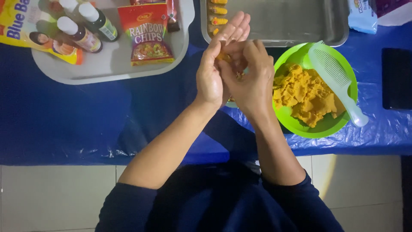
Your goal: Shaping small pieces of dough into ribbed cylinders using a textured tool and placing them on a tray.
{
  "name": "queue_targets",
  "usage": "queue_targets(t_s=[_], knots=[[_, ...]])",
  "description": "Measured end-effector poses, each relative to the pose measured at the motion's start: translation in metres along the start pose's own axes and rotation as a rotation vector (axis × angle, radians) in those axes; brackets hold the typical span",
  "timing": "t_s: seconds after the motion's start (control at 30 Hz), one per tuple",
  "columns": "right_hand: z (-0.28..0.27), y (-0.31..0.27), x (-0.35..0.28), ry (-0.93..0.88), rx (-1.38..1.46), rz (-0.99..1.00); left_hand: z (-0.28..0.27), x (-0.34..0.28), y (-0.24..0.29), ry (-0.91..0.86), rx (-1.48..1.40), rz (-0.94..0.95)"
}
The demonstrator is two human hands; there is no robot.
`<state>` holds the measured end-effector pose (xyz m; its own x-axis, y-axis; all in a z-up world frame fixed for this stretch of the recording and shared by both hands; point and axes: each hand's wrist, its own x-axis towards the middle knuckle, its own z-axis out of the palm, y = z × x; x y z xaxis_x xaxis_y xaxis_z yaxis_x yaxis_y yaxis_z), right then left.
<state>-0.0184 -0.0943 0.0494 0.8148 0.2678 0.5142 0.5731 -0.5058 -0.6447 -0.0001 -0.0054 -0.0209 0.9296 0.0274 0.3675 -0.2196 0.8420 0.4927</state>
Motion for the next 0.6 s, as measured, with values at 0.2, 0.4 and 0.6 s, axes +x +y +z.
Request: queue_targets(t_s=[0.2, 0.4, 0.6], knots=[[-0.005, 0.001, 0.0, -0.032, -0.198, 0.025, -0.003, 0.004, 0.014, 0.019, -0.214, -0.132], [-0.011, 0.016, -0.006, -0.055, -0.222, -0.008, 0.004, 0.002, 0.016, -0.075, -0.276, -0.096], [-0.042, 0.024, -0.01, -0.05, -0.004, 0.012, 0.02, 0.002, 0.022, -0.099, -0.011, -0.061]])
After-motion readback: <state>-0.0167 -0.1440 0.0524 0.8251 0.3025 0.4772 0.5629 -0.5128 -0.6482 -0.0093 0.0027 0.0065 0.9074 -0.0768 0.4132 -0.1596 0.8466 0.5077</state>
